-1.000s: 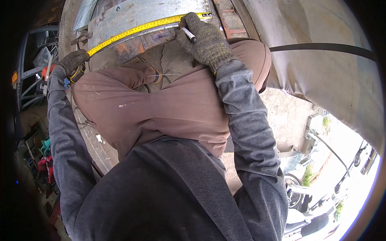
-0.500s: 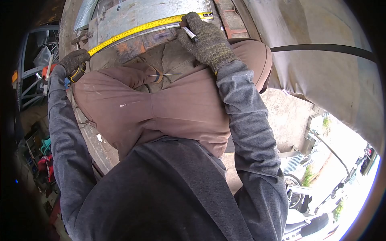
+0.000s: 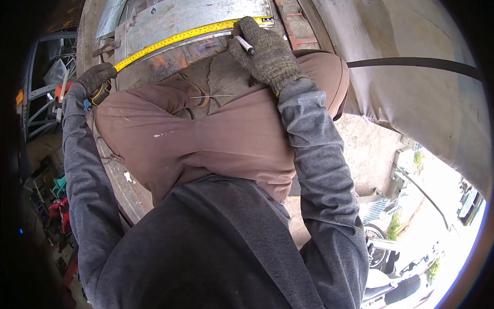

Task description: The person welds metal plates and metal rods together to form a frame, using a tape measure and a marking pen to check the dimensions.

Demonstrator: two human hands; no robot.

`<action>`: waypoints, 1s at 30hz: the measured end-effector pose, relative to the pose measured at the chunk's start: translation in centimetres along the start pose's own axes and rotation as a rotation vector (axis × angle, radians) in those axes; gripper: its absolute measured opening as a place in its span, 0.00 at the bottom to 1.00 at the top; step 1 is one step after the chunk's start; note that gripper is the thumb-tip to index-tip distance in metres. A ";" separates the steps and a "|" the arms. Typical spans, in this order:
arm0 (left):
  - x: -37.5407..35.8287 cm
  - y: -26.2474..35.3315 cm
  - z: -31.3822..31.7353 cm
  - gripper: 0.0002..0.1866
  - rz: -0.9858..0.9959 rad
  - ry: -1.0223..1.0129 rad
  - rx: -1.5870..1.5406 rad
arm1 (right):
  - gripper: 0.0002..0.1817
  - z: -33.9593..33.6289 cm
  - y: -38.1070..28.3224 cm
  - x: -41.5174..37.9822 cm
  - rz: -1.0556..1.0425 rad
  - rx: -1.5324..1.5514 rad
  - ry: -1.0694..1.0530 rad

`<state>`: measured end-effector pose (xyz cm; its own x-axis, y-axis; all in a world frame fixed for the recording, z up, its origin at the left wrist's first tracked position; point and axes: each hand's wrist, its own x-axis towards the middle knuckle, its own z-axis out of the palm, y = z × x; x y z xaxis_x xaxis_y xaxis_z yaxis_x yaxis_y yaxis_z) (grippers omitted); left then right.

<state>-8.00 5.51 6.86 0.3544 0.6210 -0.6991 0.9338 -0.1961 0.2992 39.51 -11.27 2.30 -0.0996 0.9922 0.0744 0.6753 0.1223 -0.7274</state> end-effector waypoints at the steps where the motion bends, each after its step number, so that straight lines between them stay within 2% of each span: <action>1: 0.0 -0.1 0.0 0.21 0.019 0.003 -0.001 | 0.19 -0.2 -0.3 -0.1 0.045 0.012 -0.042; 6: -0.4 -0.3 0.2 0.21 0.015 0.033 -0.046 | 0.19 -0.7 -1.1 -0.7 0.008 0.040 0.070; 8: -0.7 -1.1 0.3 0.19 0.091 0.070 -0.086 | 0.18 -0.9 -1.1 -0.7 0.007 0.045 0.107; 9: -0.5 -2.7 0.3 0.19 0.087 0.071 -0.090 | 0.17 -0.9 -1.0 -0.7 0.003 0.135 0.214; 11: -0.4 -4.8 0.4 0.18 0.431 0.219 0.289 | 0.14 -1.3 -1.9 -0.8 0.045 0.348 0.376; 12: -0.7 -4.6 0.4 0.18 0.425 0.224 0.286 | 0.14 -1.3 -2.1 -0.7 0.038 0.349 0.372; 14: -1.2 -3.5 0.6 0.19 0.421 0.242 0.161 | 0.14 -1.6 -2.0 -0.6 -0.110 0.339 0.605; 15: -1.2 -3.4 0.9 0.19 0.417 0.251 0.155 | 0.17 -1.6 -1.1 -0.2 -0.143 0.335 0.653; 16: -1.0 -3.6 1.2 0.18 0.455 0.302 0.217 | 0.17 -1.7 -0.8 -0.3 -0.153 0.334 0.647; 18: -1.1 -2.5 1.2 0.18 0.484 0.364 0.277 | 0.14 -1.9 -1.3 -0.2 -0.134 0.274 0.763; 19: -1.1 -1.4 1.0 0.17 0.182 0.265 -0.102 | 0.13 -2.1 -1.4 -0.2 -0.052 0.454 0.722; 20: -1.3 -0.9 0.8 0.17 -0.120 0.159 -0.479 | 0.13 -2.1 -0.8 0.0 -0.065 0.457 0.716; 21: -1.1 -1.7 0.8 0.17 -0.123 0.168 -0.486 | 0.13 -1.9 0.0 0.3 -0.097 0.492 0.737; 23: 0.1 -3.6 1.4 0.17 0.240 0.319 -0.168 | 0.12 -1.7 0.9 0.4 -0.137 0.473 0.764; 24: 0.6 -4.3 1.8 0.17 0.245 0.327 -0.173 | 0.12 -1.8 0.6 0.5 -0.146 0.467 0.762; 26: 1.6 -5.4 2.7 0.16 0.411 0.438 -0.068 | 0.14 -1.7 0.3 0.5 -0.063 0.484 0.758; 29: 1.8 -7.3 3.2 0.15 0.639 0.599 0.109 | 0.14 -1.4 -0.2 1.0 -0.097 0.441 0.773; 30: 0.6 -6.0 3.2 0.15 0.634 0.603 0.115 | 0.14 -1.2 -0.5 1.1 -0.103 0.426 0.774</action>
<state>-13.22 4.64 2.53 0.7513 0.6581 0.0482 0.5810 -0.6943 0.4247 39.96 -10.26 3.62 0.4812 0.7326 0.4813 0.3460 0.3457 -0.8722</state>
